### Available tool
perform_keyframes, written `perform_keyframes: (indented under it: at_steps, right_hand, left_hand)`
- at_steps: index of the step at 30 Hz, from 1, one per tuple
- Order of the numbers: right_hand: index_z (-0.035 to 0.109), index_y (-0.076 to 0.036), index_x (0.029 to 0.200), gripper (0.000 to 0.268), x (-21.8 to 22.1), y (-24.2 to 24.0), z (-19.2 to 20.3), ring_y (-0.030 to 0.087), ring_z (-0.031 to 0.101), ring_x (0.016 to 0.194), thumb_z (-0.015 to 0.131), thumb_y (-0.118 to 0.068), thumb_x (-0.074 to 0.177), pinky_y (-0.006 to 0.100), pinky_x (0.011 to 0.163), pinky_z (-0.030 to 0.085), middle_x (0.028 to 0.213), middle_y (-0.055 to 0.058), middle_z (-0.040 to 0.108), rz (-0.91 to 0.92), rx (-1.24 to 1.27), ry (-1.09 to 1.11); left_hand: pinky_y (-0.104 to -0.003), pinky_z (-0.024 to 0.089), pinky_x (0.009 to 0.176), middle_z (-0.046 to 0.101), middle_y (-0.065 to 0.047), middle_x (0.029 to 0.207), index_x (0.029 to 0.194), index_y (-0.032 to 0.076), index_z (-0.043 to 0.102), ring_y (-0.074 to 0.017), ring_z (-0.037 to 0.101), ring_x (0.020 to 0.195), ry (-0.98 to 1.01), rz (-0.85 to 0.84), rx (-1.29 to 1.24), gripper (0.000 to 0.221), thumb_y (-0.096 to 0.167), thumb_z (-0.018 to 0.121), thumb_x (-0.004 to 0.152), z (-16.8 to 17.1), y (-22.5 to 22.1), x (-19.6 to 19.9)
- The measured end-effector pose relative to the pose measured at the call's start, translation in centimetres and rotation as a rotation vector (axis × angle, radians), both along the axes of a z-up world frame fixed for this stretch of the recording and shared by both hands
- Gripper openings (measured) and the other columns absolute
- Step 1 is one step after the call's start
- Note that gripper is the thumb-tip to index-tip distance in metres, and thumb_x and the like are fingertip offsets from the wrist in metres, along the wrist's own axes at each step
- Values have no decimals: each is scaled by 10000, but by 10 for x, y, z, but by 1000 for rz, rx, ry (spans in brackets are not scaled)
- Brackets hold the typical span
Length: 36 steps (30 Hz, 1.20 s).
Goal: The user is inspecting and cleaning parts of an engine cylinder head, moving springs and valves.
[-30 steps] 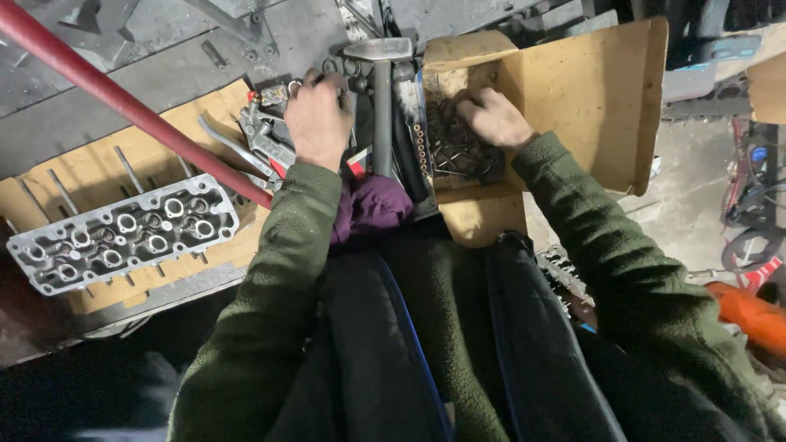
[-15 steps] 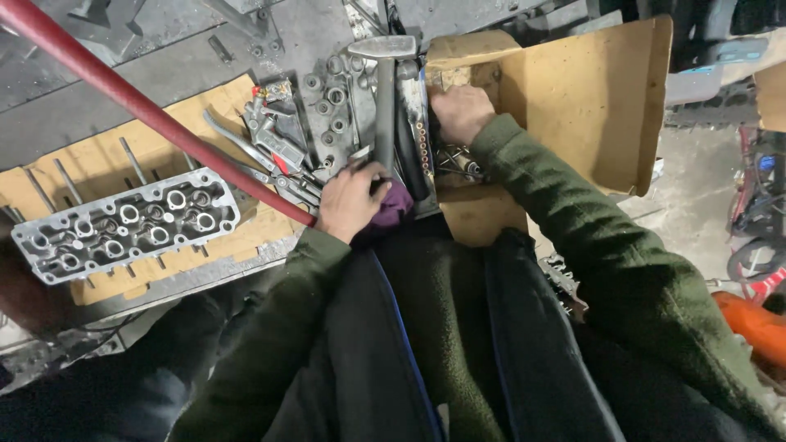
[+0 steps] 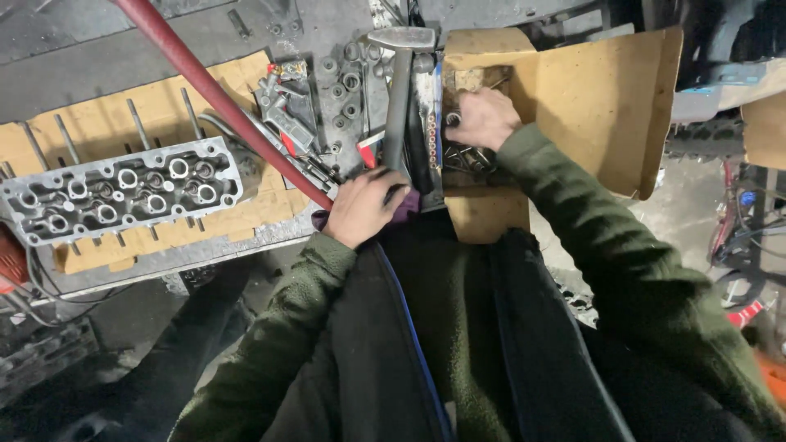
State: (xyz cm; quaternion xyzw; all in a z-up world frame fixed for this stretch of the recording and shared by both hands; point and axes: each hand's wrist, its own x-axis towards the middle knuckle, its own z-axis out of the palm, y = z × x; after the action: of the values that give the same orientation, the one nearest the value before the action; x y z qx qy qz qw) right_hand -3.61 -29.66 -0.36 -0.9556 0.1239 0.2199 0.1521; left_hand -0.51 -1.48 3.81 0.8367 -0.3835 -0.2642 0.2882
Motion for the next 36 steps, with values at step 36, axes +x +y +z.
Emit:
perform_keyframes:
  at_steps: [36]
  right_hand:
    - [637,-38,1100,236,105,155,-34,445,699,829,680,-66,870,539,694,555,879,222,704,257,196,-496]
  left_hand:
    - [-386,549,921,727,-190,1074,1197,-11,617,-312,718,1003,79,962,-538,239,109,646,993,-101,14,83]
